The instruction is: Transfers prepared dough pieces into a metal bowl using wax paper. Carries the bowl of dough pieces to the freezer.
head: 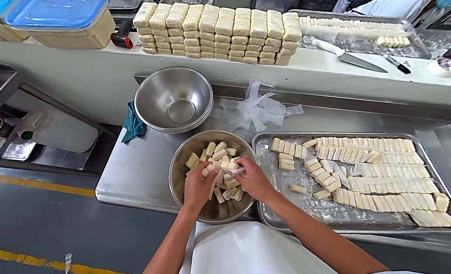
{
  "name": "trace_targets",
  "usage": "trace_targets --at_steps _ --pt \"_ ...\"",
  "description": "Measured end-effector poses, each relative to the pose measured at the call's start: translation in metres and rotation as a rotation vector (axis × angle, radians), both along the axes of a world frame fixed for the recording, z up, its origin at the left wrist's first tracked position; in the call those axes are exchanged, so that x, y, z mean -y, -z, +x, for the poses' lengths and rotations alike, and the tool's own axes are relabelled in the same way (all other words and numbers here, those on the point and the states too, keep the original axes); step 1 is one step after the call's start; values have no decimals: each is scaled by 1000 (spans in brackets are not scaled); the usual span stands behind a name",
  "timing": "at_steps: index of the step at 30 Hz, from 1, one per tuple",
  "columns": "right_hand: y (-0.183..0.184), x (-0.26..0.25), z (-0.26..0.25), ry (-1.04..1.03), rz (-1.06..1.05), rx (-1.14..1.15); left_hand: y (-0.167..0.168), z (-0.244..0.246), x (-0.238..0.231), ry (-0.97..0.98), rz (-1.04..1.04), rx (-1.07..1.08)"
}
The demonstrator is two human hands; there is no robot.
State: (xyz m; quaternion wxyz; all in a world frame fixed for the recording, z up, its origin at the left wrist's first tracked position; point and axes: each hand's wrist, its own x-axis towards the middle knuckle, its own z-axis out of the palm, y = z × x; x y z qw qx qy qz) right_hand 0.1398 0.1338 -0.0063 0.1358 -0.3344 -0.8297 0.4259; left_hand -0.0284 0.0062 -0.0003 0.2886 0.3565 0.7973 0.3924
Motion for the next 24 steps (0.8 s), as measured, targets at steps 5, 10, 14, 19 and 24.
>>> trace_targets --at_steps 5,10,14,19,24 --pt "-4 -11 10 81 -450 -104 -2 -12 6 6 65 66" --pt "-11 -1 3 58 -718 -255 -8 1 -4 257 87 166" --pt "-12 1 -4 -20 -483 -158 -15 16 -13 163 122 184" --pt "-16 8 -6 33 -138 -115 -15 21 -14 90 143 -20" --pt "-28 -7 -2 82 -83 -49 -22 4 -18 -54 186 106"
